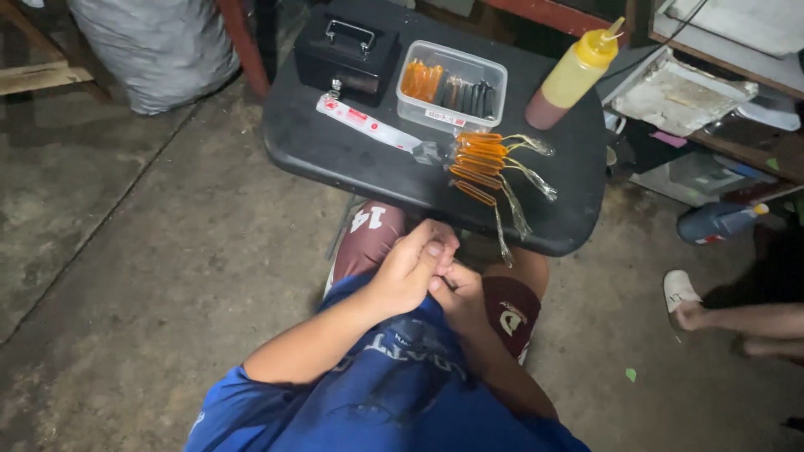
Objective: The person sits at a table and manipulates small orange tubes, inserting a thin wire into one. They then pick up a clear plastic tube, fill it with a yellow liquid from a squeeze bottle, and seal the end by hand.
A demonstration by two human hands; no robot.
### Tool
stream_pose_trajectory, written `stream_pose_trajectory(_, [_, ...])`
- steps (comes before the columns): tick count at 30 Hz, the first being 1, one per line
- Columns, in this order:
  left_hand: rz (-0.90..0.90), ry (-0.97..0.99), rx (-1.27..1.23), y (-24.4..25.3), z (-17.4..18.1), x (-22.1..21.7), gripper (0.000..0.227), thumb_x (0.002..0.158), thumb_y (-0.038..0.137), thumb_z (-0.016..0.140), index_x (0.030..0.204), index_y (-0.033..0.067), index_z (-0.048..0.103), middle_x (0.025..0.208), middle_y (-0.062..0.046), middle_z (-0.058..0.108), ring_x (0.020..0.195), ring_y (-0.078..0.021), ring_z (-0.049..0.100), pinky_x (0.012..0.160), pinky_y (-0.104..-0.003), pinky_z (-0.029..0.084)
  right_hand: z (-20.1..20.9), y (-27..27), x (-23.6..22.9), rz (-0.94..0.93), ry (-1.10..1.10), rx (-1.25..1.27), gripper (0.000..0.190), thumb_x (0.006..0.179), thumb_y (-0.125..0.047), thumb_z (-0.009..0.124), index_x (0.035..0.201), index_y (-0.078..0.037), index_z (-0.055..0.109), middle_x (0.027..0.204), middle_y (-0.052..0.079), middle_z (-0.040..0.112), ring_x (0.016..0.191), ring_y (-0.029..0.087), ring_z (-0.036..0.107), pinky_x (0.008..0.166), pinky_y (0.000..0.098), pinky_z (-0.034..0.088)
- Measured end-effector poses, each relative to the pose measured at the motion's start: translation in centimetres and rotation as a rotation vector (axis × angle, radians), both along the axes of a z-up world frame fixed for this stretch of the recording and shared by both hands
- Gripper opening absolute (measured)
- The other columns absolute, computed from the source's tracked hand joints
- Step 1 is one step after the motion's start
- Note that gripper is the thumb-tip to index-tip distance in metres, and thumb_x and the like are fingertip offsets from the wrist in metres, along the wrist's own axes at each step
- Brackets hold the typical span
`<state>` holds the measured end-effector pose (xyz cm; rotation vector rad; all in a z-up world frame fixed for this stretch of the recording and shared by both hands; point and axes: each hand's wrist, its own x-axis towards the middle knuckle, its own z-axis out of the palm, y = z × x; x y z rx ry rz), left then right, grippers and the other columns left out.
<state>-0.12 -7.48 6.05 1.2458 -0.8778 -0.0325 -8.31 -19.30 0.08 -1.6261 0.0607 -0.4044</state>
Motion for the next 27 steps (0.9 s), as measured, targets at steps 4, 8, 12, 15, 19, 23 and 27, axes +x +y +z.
stream_pose_trajectory(4, [0.029, -0.057, -0.026, 0.7, 2.2, -0.4, 0.030, 0.110, 0.020, 0.040, 0.104, -0.0006, 0.062, 0.066, -0.013, 0.064, 0.056, -0.0307, 0.063, 0.053, -0.043, 0.055, 2.4, 0.0, 0.3, -0.021, 0.049, 0.007, 0.019, 0.093, -0.024, 0.066, 0.085, -0.007, 0.071, 0.064, -0.003, 0.054, 0.063, 0.010, 0.050, 0.056, 0.0240, 0.041])
stream_pose_trajectory(8, [0.081, -0.219, -0.166, 1.3, 5.5, -1.8, 0.028, 0.107, 0.022, 0.048, 0.097, 0.0011, 0.064, 0.069, -0.011, 0.065, 0.057, -0.0311, 0.063, 0.054, -0.042, 0.056, -2.3, -2.3, 1.3, -0.113, 0.059, 0.023, 0.015, 0.089, -0.022, 0.064, 0.088, -0.008, 0.068, 0.069, -0.002, 0.057, 0.066, 0.010, 0.051, 0.057, 0.0257, 0.042])
stream_pose_trajectory(12, [-0.062, -0.602, -0.226, 2.9, 9.6, -3.8, 0.038, 0.116, 0.036, 0.034, 0.107, 0.0053, 0.055, 0.091, -0.010, 0.058, 0.076, -0.0325, 0.061, 0.081, -0.051, 0.058, -4.3, -2.7, 1.9, -0.111, 0.101, 0.038, 0.017, 0.083, -0.021, 0.065, 0.092, -0.007, 0.070, 0.074, -0.001, 0.059, 0.069, 0.012, 0.053, 0.060, 0.0280, 0.045])
stream_pose_trajectory(15, [-0.211, -0.928, -0.329, 4.0, 14.8, -4.8, 0.041, 0.115, 0.017, 0.031, 0.095, -0.0070, 0.058, 0.089, -0.017, 0.057, 0.072, -0.0327, 0.059, 0.067, -0.043, 0.050, -4.9, -2.5, 2.1, -0.065, 0.114, 0.032, 0.016, 0.084, -0.020, 0.064, 0.092, -0.007, 0.070, 0.074, -0.001, 0.060, 0.070, 0.012, 0.054, 0.061, 0.0278, 0.046])
stream_pose_trajectory(19, [-0.317, -0.967, -0.365, 3.8, 15.7, -5.7, 0.046, 0.111, 0.002, 0.027, 0.084, -0.0102, 0.063, 0.090, -0.022, 0.060, 0.072, -0.0355, 0.055, 0.074, -0.045, 0.051, -5.6, -2.3, 2.3, -0.018, 0.127, 0.030, 0.015, 0.086, -0.019, 0.064, 0.091, -0.007, 0.070, 0.075, 0.000, 0.062, 0.070, 0.012, 0.055, 0.064, 0.0275, 0.046])
stream_pose_trajectory(23, [-0.394, -0.897, -0.338, 3.4, 15.1, -6.1, 0.054, 0.112, 0.008, 0.017, 0.098, -0.0198, 0.061, 0.093, -0.028, 0.058, 0.075, -0.0407, 0.060, 0.079, -0.047, 0.055, -6.3, -2.4, 3.2, 0.009, 0.130, 0.026, 0.014, 0.088, -0.019, 0.063, 0.091, -0.007, 0.070, 0.075, 0.000, 0.063, 0.071, 0.012, 0.057, 0.066, 0.0272, 0.047])
stream_pose_trajectory(27, [-0.322, -0.969, -0.341, 3.6, 15.4, -6.0, 0.050, 0.112, 0.000, 0.020, 0.098, -0.0204, 0.063, 0.097, -0.030, 0.065, 0.078, -0.0371, 0.066, 0.078, -0.043, 0.057, -6.8, -2.0, 3.9, 0.040, 0.132, 0.023, 0.013, 0.089, -0.018, 0.063, 0.091, -0.007, 0.070, 0.076, 0.000, 0.064, 0.072, 0.012, 0.058, 0.068, 0.0269, 0.047])
